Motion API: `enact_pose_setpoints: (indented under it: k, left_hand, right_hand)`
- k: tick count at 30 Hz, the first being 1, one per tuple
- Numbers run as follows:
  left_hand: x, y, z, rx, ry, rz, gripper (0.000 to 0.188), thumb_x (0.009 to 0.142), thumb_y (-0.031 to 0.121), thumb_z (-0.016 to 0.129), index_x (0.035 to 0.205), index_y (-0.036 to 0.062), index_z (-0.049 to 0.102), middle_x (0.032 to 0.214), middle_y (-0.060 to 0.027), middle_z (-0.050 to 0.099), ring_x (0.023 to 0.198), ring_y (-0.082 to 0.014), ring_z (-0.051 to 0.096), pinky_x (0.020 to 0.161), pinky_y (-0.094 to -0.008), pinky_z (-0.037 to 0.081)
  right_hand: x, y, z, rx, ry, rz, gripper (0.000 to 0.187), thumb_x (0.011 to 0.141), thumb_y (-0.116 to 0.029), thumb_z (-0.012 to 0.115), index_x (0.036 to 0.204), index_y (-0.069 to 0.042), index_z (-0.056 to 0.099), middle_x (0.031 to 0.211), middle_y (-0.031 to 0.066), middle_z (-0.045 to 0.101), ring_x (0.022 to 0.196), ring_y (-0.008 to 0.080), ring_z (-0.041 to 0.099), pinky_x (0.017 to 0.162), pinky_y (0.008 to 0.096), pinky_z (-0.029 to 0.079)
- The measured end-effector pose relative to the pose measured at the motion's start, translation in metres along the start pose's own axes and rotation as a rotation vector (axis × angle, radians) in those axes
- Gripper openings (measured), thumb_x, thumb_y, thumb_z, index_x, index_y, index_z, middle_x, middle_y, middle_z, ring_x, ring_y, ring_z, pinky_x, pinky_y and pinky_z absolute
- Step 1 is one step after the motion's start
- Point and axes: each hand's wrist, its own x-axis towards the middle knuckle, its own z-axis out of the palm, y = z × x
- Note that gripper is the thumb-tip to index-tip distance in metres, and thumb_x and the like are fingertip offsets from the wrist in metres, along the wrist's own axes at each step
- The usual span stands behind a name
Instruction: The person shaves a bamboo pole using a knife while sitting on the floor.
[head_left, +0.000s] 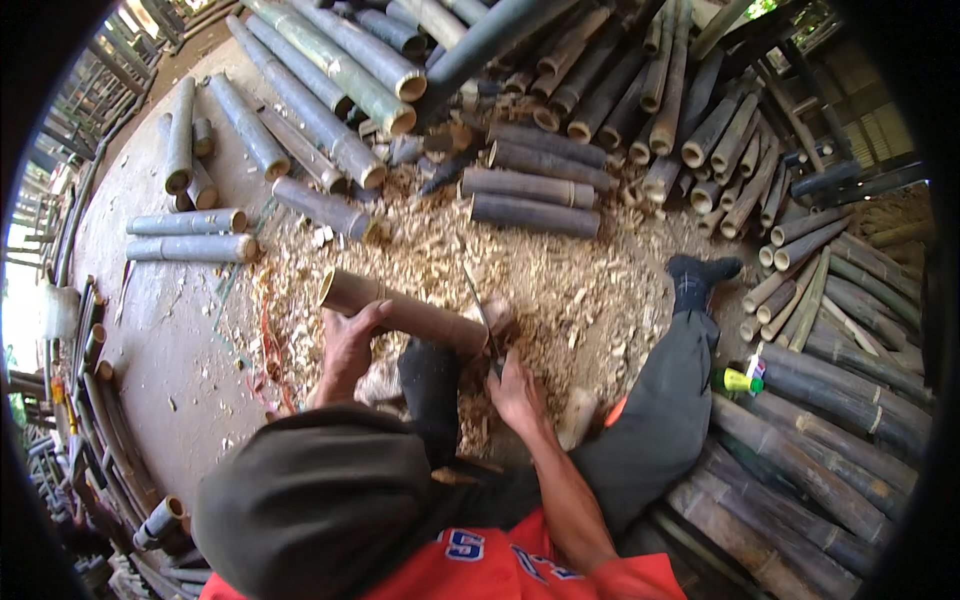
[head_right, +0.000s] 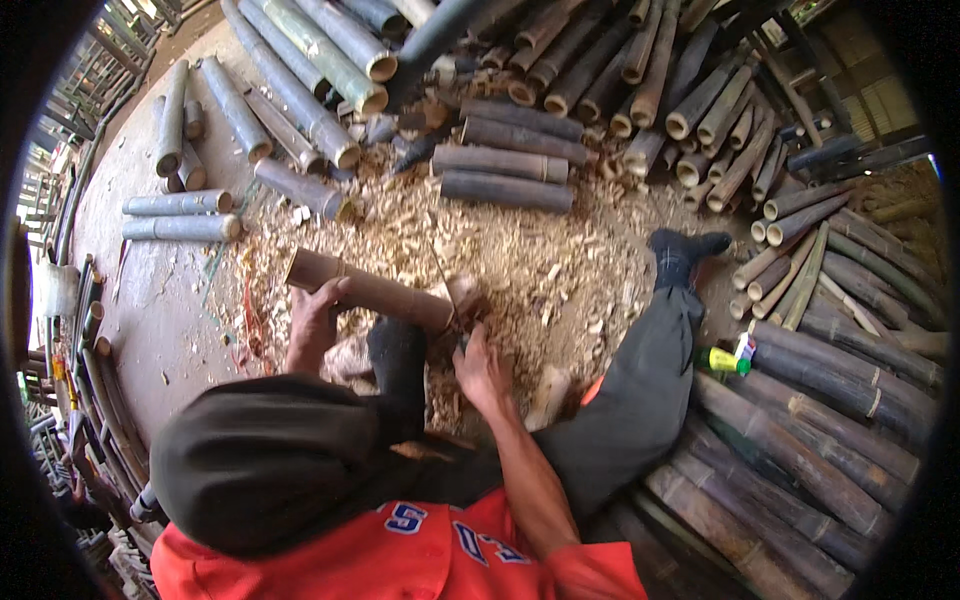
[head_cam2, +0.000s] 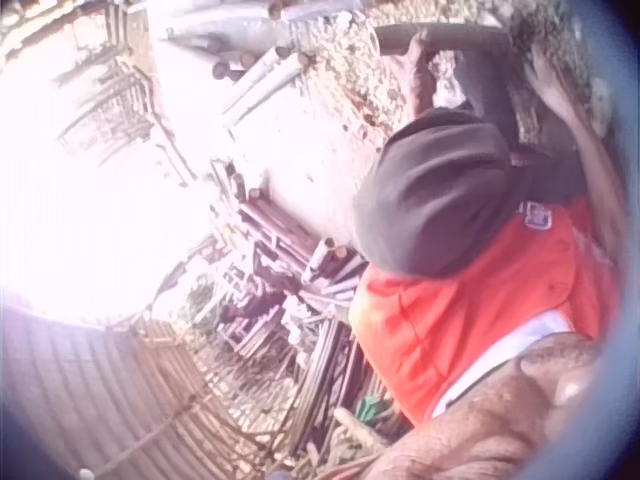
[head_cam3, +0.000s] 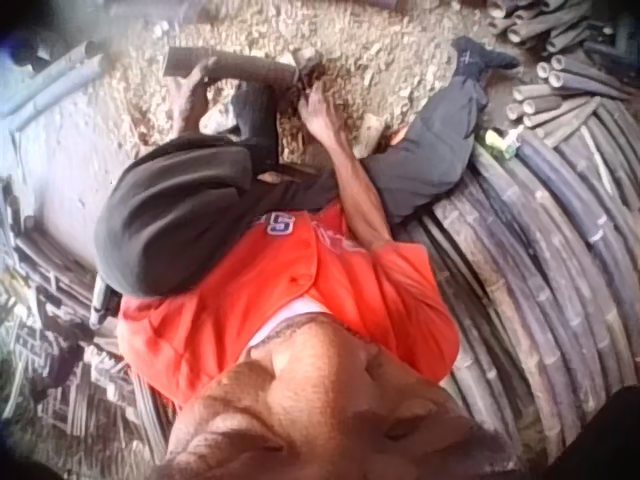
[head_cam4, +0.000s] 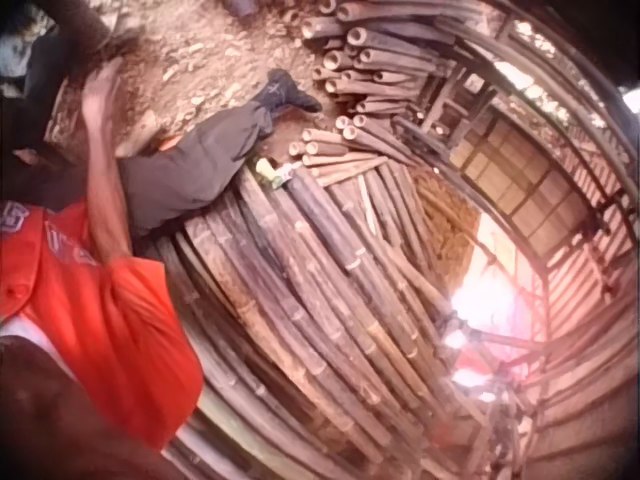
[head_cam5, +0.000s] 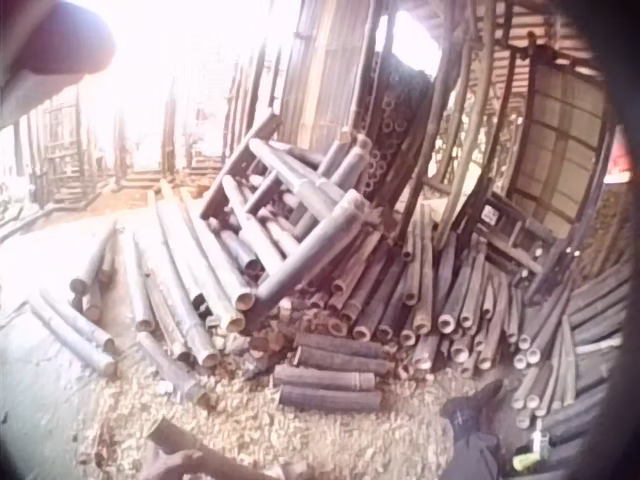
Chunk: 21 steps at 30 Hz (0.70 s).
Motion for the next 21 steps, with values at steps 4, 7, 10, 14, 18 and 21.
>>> enact_pose_setpoints:
  k: [4,7,10,14,18,21]
  left_hand:
    - [0.005,-0.011,-0.011,-0.085,0.197,-0.004,0.059,0.077,0.016,0.091,0.122,-0.0016,0.057,0.105,-0.0128,0.066,0.097,-0.0212,0.066,0.073,-0.0362,0.058]
    - [-0.001,-0.014,-0.002,-0.061,0.262,0.01,0.057,0.076,0.014,0.092,0.119,-0.0021,0.058,0.104,-0.0126,0.067,0.09,-0.0207,0.067,0.073,-0.0358,0.058]
    - [0.0,-0.017,0.007,-0.031,0.127,0.029,0.055,0.075,0.012,0.092,0.115,-0.0039,0.058,0.103,-0.0126,0.068,0.084,-0.0207,0.068,0.075,-0.0352,0.058]
    - [0.0,-0.014,0.003,0.0,0.078,0.113,0.048,0.073,0.01,0.093,0.108,-0.0083,0.065,0.1,-0.0118,0.069,0.086,-0.0186,0.069,0.078,-0.0328,0.058]
    - [0.0,-0.012,-0.016,0.058,0.056,0.025,0.041,0.075,0.011,0.092,0.103,-0.0087,0.069,0.101,-0.0116,0.07,0.087,-0.0167,0.069,0.075,-0.031,0.057]
    - [0.002,-0.016,-0.01,0.15,-0.028,0.006,0.048,0.077,0.013,0.091,0.111,-0.0071,0.065,0.1,-0.0099,0.069,0.085,-0.0179,0.068,0.071,-0.0326,0.057]
  right_hand:
    - [-0.036,-0.04,-0.035,0.175,0.09,-0.105,0.034,0.099,-0.026,0.064,0.116,0.001,0.049,0.09,0.0253,0.069,0.083,0.047,0.069,0.071,0.053,0.054]
    - [-0.046,-0.05,-0.045,0.349,0.326,-0.416,0.039,0.099,-0.024,0.063,0.121,0.004,0.047,0.084,0.0269,0.068,0.079,0.0464,0.07,0.066,0.0547,0.054]
    - [-0.021,-0.004,-0.002,0.081,0.192,-0.218,0.034,0.099,-0.022,0.064,0.117,0.001,0.046,0.081,0.0257,0.069,0.076,0.0459,0.07,0.066,0.0541,0.055]
    - [-0.02,-0.028,-0.018,0.048,0.101,-0.159,0.03,0.099,-0.022,0.063,0.111,-0.001,0.046,0.078,0.0254,0.068,0.076,0.0465,0.07,0.065,0.0549,0.055]
    - [-0.042,-0.046,-0.035,0.292,0.292,-0.386,0.028,0.098,-0.021,0.065,0.11,-0.002,0.049,0.079,0.0203,0.068,0.073,0.0441,0.07,0.061,0.0518,0.055]
    - [-0.025,-0.006,0.002,0.186,0.201,-0.169,0.031,0.097,-0.023,0.066,0.112,-0.001,0.051,0.082,0.0205,0.07,0.076,0.0448,0.071,0.067,0.0502,0.057]
